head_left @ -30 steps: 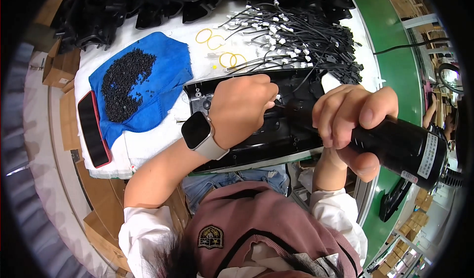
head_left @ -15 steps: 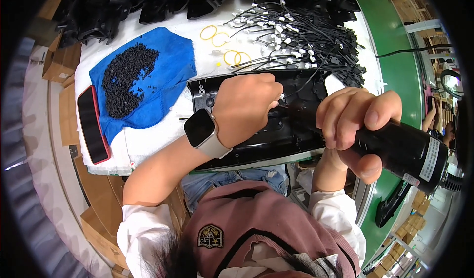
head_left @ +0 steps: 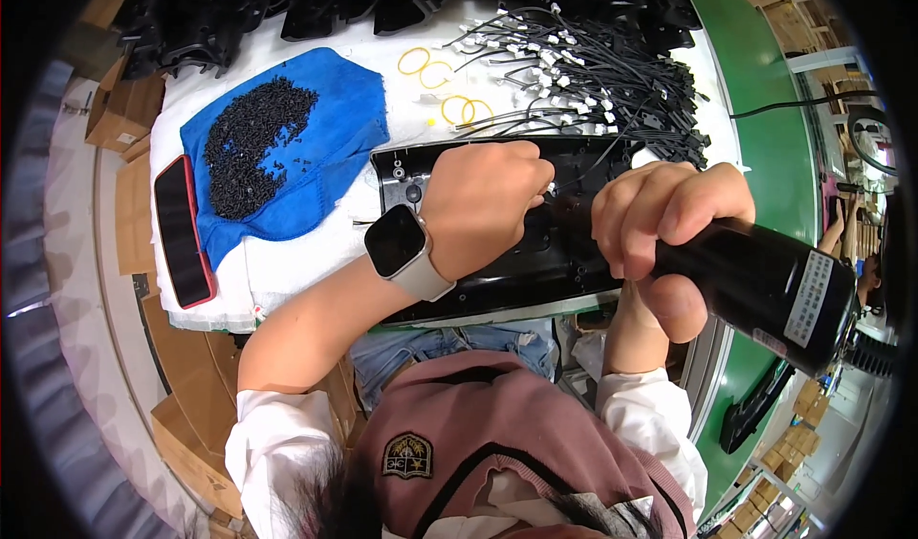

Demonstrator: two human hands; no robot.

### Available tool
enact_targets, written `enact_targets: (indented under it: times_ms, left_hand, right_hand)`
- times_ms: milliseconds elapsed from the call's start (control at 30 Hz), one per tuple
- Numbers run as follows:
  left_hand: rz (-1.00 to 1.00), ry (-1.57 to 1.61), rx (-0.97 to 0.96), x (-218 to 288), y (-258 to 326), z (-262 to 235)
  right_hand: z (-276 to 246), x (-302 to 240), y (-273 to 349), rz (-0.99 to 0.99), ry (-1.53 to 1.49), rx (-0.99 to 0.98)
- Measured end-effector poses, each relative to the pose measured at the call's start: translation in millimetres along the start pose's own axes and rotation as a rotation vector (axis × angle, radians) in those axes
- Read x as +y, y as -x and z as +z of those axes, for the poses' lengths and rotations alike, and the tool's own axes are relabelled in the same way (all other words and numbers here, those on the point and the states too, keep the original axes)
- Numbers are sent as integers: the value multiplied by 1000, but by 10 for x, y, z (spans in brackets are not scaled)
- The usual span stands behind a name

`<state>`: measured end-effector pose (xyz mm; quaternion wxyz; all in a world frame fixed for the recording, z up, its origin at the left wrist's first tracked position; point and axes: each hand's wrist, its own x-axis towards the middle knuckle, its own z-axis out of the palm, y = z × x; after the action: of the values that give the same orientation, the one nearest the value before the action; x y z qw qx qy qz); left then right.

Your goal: Assembling printer toner cartridges by inserting components and securing them with an electric screwdriver.

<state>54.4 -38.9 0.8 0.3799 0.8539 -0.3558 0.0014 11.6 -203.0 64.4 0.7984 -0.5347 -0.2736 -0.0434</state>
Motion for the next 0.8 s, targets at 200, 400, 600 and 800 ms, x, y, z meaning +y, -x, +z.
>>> enact_targets:
  times_ms: [200, 400, 600, 800]
  left_hand:
    - [-15, -39, -52, 3, -21, -32]
    - [70, -139, 219, 4, 126, -562]
    - [-446, -816, 468, -550, 708, -1218]
    - [-493, -747, 497, -746, 872, -1192]
  right_hand:
    - [98, -19, 16, -60, 138, 25]
    - [-75, -56, 22, -278, -4, -58]
    - [-121, -173, 107, -320, -82, 50]
    - [-12, -124, 86, -251, -83, 80]
